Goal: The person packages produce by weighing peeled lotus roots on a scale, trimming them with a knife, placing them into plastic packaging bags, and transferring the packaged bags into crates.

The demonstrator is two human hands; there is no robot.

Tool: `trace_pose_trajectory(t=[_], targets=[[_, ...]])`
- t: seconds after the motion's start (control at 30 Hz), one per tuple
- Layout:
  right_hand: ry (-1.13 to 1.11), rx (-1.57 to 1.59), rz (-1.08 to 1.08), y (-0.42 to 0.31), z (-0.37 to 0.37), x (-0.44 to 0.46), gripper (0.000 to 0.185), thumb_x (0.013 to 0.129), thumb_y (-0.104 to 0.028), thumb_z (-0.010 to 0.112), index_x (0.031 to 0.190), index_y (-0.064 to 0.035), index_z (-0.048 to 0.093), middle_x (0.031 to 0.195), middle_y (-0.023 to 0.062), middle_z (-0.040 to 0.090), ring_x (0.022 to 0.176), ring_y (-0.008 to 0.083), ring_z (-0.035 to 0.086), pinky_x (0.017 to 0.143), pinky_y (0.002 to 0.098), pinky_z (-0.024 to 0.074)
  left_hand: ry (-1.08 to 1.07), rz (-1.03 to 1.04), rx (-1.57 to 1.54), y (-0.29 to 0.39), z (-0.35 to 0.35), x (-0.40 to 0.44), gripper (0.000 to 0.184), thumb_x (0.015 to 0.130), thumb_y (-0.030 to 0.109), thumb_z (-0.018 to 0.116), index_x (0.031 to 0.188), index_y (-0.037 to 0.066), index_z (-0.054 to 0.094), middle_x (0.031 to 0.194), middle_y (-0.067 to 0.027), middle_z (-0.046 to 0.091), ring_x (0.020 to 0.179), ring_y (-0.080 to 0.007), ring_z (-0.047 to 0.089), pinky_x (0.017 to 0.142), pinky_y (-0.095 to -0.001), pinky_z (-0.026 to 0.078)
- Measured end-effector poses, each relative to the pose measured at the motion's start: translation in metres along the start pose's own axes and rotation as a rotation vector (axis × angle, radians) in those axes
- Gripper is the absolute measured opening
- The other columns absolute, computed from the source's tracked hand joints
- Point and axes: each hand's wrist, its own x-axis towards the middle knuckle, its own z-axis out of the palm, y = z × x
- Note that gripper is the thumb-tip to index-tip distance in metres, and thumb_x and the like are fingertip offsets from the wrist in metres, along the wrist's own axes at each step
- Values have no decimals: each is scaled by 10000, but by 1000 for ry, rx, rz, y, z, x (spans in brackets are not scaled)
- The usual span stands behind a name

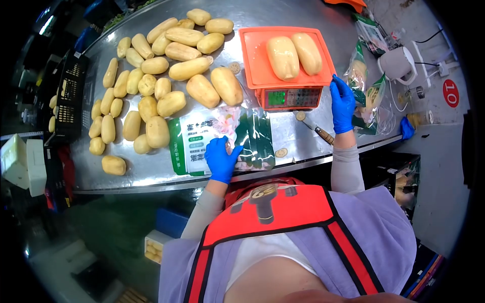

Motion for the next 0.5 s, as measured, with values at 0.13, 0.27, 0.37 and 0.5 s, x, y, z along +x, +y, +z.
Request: trace_pose_trajectory(t=[0.13, 0.27, 0.37, 0.5], targets=[[-88, -89, -4, 0, 7, 1, 290, 847, -110, 595, 1120, -12, 582, 1048, 60, 611, 888, 85, 543, 792, 232, 440, -119, -108, -18, 7, -2, 6, 356, 655, 336, 732, 865, 75, 608, 857, -121, 546, 819, -308, 518, 685, -413, 411], [-102, -88, -49, -8, 22, 8, 301, 841, -121, 606, 1125, -26, 583, 1050, 53, 608, 871, 93, 550, 785, 235, 443, -78, -123, -68, 2, 1, 8, 212, 676, 269, 714, 729, 87, 618, 786, -103, 542, 753, -294, 525, 648, -398, 413], [-153, -44, -61, -20, 41, 7, 369, 815, -142, 637, 1163, -43, 561, 1103, 63, 585, 958, 131, 555, 805, 249, 437, -1, -46, -103, -2, 4, 7, 147, 710, 216, 682, 727, 82, 625, 744, -99, 542, 742, -277, 527, 648, -382, 417], [-235, -316, -488, -42, 86, 0, 621, 745, -283, 680, 1287, -114, 431, 1262, 194, 454, 1197, 349, 405, 981, 416, 344, 69, -61, -180, -7, 6, 0, 128, 727, 208, 668, 756, 87, 638, 771, -104, 547, 750, -283, 526, 661, -384, 421]])
